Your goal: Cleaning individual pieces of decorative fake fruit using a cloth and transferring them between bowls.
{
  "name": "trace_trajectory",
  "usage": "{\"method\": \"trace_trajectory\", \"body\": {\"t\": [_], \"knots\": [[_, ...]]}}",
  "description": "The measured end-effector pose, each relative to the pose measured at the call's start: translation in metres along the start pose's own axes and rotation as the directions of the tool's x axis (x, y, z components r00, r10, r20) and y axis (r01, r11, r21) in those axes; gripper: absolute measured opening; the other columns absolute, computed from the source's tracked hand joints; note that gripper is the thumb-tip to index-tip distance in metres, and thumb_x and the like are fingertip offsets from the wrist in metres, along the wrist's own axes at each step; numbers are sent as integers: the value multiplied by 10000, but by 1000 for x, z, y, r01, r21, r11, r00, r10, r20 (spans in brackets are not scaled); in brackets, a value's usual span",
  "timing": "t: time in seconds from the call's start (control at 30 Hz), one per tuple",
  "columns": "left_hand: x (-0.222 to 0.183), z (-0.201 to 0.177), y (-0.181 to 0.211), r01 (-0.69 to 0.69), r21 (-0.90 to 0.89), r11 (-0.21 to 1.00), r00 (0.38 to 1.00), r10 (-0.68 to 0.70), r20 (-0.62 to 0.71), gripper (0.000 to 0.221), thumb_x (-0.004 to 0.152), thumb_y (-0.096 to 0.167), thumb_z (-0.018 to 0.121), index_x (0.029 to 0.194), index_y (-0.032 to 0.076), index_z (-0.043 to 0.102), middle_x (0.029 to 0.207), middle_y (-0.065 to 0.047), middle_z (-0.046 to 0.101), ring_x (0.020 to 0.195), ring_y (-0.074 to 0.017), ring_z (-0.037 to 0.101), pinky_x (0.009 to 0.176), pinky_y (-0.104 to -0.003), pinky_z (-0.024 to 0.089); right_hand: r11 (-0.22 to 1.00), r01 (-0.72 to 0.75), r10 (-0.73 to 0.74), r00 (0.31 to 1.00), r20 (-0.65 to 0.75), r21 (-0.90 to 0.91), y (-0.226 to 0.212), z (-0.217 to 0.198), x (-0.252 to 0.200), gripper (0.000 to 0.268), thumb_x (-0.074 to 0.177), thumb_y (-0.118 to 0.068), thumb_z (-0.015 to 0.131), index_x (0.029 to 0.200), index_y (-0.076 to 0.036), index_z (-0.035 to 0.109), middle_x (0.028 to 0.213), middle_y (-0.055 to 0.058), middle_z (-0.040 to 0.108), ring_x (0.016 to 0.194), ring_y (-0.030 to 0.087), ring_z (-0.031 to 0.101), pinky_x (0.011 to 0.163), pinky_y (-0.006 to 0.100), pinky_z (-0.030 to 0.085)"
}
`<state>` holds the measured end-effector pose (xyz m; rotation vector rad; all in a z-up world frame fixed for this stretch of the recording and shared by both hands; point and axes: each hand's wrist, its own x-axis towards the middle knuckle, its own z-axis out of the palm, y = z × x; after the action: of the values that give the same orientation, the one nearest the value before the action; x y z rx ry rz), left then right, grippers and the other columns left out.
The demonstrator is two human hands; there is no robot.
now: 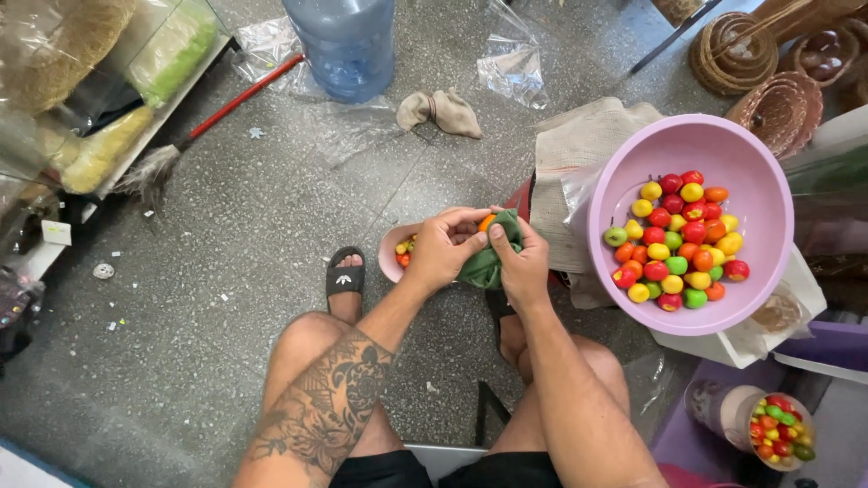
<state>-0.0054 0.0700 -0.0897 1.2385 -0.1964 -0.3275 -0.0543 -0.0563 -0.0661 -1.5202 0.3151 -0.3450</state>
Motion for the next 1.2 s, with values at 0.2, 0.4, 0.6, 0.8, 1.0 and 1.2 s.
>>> {"method": "trace_trajectory", "body": {"t": [0.2,0.4,0.6,0.8,1.0,1.2], "knots": [[1,1,14,98,8,995,995,-98,1,424,858,49,793,1275,71,720,1111,-63,674,892,-72,696,827,-188,624,999,-44,44,999,-30,9,5,0,3,289,957,-228,752,1181,-45,764,856,93,741,776,98,630,700,284,585],[-1,0,16,206,48,977,978,-206,-14,343,912,146,774,1251,105,745,1090,-78,752,914,-78,721,803,-211,626,991,-114,123,985,-122,75,44,-14,10,250,978,-261,745,1097,-42,765,793,88,707,694,107,632,635,283,581],[1,0,12,258,43,965,966,-257,-33,365,915,181,779,1271,112,736,1102,-104,777,931,-105,736,823,-239,622,985,-135,152,973,-173,103,39,-9,12,190,954,-245,772,1015,-65,760,728,55,670,648,94,635,584,249,566],[8,-3,-4,284,-23,958,957,-285,-57,421,893,209,823,1282,85,722,1013,-116,779,862,-124,751,765,-248,643,922,-255,305,941,-144,290,28,1,10,284,1032,-312,648,1074,-60,773,870,116,730,750,135,677,715,308,597],[4,1,13,245,57,968,964,-237,-118,387,874,218,839,1233,99,757,933,-68,768,820,-86,726,731,-237,634,838,-345,380,925,2,423,24,6,9,384,1049,-314,588,1215,1,734,1026,182,766,876,199,735,842,384,619],[6,-5,-5,240,17,971,964,-236,-125,399,882,130,813,1271,80,737,1024,-102,775,893,-132,732,801,-285,628,938,-235,252,967,-35,254,37,-2,13,230,929,-168,771,1111,-28,770,906,130,752,810,170,708,741,347,621]]}}
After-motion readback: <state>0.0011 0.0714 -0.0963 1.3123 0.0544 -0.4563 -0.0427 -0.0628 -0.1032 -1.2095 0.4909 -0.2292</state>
